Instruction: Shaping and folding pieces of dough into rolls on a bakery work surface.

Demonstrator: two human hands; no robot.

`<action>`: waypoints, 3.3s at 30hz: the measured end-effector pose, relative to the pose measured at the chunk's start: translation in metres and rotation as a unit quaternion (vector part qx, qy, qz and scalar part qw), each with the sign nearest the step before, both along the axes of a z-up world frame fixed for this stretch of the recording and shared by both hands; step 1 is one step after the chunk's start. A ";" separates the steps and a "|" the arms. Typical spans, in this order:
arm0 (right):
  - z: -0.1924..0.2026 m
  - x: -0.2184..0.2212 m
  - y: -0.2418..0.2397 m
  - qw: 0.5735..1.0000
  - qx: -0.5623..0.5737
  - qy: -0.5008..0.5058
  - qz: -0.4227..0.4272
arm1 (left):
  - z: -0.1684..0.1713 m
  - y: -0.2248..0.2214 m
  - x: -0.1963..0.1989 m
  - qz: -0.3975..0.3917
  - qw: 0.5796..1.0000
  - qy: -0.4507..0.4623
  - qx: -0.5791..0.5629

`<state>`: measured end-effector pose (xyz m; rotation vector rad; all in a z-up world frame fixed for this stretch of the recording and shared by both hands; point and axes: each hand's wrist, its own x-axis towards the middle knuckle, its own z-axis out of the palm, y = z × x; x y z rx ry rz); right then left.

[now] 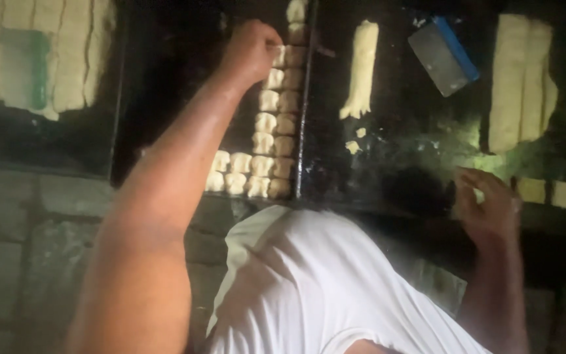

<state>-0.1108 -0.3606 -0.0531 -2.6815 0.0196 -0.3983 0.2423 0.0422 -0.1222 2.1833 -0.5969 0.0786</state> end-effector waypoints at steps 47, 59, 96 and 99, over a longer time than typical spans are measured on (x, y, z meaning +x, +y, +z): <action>-0.022 0.152 0.174 0.996 -0.080 0.011 0.035 | 0.097 0.033 -0.231 0.103 0.833 0.328 -0.433; 0.045 0.129 0.159 0.845 0.151 0.453 0.240 | 0.079 0.012 -0.212 0.054 0.872 0.322 -0.366; 0.042 0.056 0.098 0.962 0.219 -0.016 0.162 | 0.120 -0.091 -0.267 -0.076 0.953 0.196 -0.218; 0.049 0.064 0.095 0.812 0.562 0.140 0.074 | 0.118 -0.090 -0.268 -0.127 0.935 0.148 -0.295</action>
